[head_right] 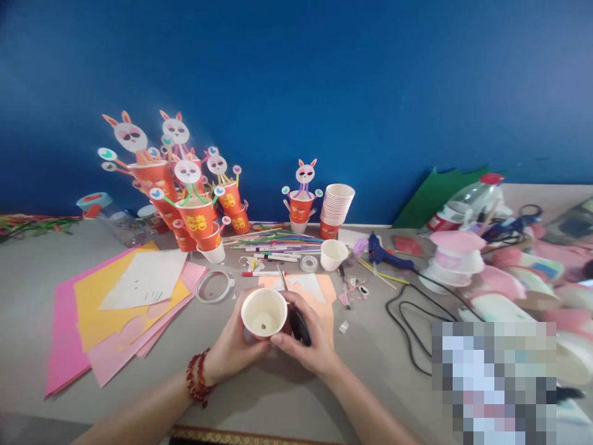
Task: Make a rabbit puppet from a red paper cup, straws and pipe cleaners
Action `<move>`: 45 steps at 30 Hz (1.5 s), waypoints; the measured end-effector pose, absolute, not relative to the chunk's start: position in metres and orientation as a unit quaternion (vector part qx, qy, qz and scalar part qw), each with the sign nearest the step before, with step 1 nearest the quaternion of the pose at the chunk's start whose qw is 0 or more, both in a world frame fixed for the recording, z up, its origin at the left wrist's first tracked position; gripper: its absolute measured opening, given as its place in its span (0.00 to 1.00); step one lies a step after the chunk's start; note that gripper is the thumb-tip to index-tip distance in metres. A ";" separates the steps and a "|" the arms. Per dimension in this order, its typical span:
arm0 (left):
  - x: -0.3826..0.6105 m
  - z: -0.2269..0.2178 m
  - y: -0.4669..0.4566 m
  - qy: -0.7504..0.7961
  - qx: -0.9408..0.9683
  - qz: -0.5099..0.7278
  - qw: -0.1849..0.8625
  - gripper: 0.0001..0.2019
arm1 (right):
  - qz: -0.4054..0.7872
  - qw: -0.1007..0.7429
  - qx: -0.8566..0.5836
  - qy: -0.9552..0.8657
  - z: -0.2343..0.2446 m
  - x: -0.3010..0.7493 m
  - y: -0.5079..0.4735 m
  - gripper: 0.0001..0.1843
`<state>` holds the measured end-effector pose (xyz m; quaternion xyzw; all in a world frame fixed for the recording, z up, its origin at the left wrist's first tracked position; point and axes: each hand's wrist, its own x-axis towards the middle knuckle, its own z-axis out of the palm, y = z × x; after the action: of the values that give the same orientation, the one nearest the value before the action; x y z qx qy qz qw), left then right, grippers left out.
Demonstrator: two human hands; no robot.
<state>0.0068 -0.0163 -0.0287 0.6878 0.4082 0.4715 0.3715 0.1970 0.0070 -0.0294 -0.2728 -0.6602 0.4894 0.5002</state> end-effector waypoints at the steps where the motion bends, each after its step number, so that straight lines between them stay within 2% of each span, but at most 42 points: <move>1: 0.005 -0.031 -0.017 0.404 0.678 0.475 0.389 0.39 | 0.481 0.501 -0.278 -0.664 -0.029 0.197 0.006 0.28; 3: 0.000 -0.035 -0.016 0.377 0.645 0.487 0.452 0.38 | 0.483 0.508 -0.284 -0.655 -0.028 0.197 0.005 0.27; 6: -0.008 -0.037 -0.012 0.303 0.538 0.494 0.612 0.34 | 0.527 0.527 -0.284 -0.603 -0.026 0.197 0.004 0.24; 8: -0.010 -0.033 -0.009 0.250 0.459 0.492 0.697 0.34 | 0.554 0.530 -0.289 -0.573 -0.023 0.196 0.004 0.25; 10: -0.010 -0.028 -0.006 0.215 0.411 0.493 0.736 0.36 | 0.571 0.523 -0.295 -0.559 -0.019 0.195 0.003 0.25; 13: -0.010 -0.024 -0.003 0.203 0.387 0.501 0.747 0.35 | 0.596 0.513 -0.279 -0.551 -0.015 0.194 0.000 0.24; 22: -0.014 -0.041 0.002 0.225 0.301 0.533 0.758 0.25 | 0.619 0.470 -0.244 -0.580 -0.013 0.197 -0.004 0.24; 26: -0.014 -0.040 0.002 0.190 0.278 0.537 0.773 0.30 | 0.601 0.452 -0.269 -0.602 -0.014 0.196 -0.004 0.27; 32: -0.012 -0.036 -0.003 0.157 0.288 0.522 0.787 0.39 | 0.568 0.469 -0.328 -0.591 -0.019 0.188 0.000 0.28; 38: -0.019 -0.054 -0.008 0.205 0.326 0.474 0.792 0.39 | 0.507 0.474 -0.379 -0.612 -0.023 0.188 0.001 0.25; 43: -0.012 -0.040 -0.012 0.204 0.380 0.450 0.782 0.32 | 0.580 0.438 -0.373 -0.577 -0.017 0.190 0.003 0.22; 45: -0.009 -0.034 -0.013 0.209 0.380 0.454 0.779 0.32 | 0.582 0.450 -0.377 -0.563 -0.016 0.192 0.004 0.19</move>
<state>-0.0091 -0.0126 -0.0338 0.3797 0.2087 0.4539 0.7787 0.1915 0.0044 -0.0159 -0.3768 -0.5630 0.5822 0.4495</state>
